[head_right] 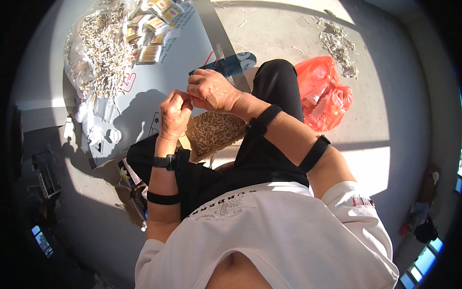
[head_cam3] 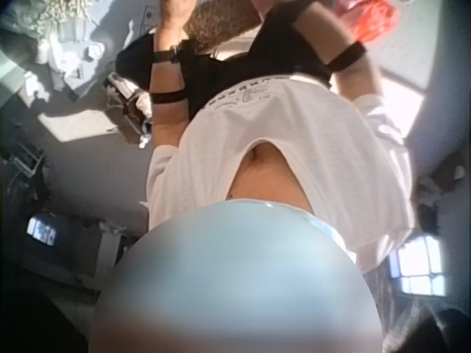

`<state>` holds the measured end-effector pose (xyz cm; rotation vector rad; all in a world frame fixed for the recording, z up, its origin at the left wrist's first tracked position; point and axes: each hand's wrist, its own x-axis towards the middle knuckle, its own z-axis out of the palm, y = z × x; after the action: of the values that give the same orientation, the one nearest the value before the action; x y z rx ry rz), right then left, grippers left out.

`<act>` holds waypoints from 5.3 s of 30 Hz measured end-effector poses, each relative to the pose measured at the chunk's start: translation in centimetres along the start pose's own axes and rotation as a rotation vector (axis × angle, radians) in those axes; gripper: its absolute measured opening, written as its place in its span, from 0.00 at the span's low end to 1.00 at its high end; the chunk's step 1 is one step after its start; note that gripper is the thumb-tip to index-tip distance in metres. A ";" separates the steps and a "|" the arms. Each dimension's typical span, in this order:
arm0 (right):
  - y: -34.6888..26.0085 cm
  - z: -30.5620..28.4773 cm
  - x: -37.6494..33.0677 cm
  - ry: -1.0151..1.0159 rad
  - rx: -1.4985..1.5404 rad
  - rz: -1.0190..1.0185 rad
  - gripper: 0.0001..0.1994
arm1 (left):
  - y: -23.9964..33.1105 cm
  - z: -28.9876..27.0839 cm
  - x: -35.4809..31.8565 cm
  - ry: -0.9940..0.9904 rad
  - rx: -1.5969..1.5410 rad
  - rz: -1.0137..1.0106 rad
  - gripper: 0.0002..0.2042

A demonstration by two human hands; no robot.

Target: The person is manually packaging small bundles of wooden toothpicks into plastic sleeves.

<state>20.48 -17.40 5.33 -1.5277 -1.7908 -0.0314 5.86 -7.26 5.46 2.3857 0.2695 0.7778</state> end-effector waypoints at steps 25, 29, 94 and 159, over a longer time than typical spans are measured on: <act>0.0 -1.7 -3.2 0.060 0.269 0.354 0.05 | 0.9 -0.1 -0.2 0.004 0.022 0.012 0.08; -0.5 -1.9 -2.7 0.010 0.304 0.446 0.05 | 0.7 -0.1 -0.5 -0.047 -0.135 -0.130 0.06; -0.5 3.2 -6.2 0.002 0.021 0.274 0.08 | -1.2 1.0 -3.8 -0.496 0.483 0.086 0.29; -7.1 -3.9 -2.5 0.170 0.828 0.461 0.14 | 7.9 -4.1 -1.3 0.112 -0.217 -0.102 0.15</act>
<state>16.41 -23.35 9.81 -1.2166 -1.0572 0.6956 2.45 -12.03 12.31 2.1127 0.3324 0.8489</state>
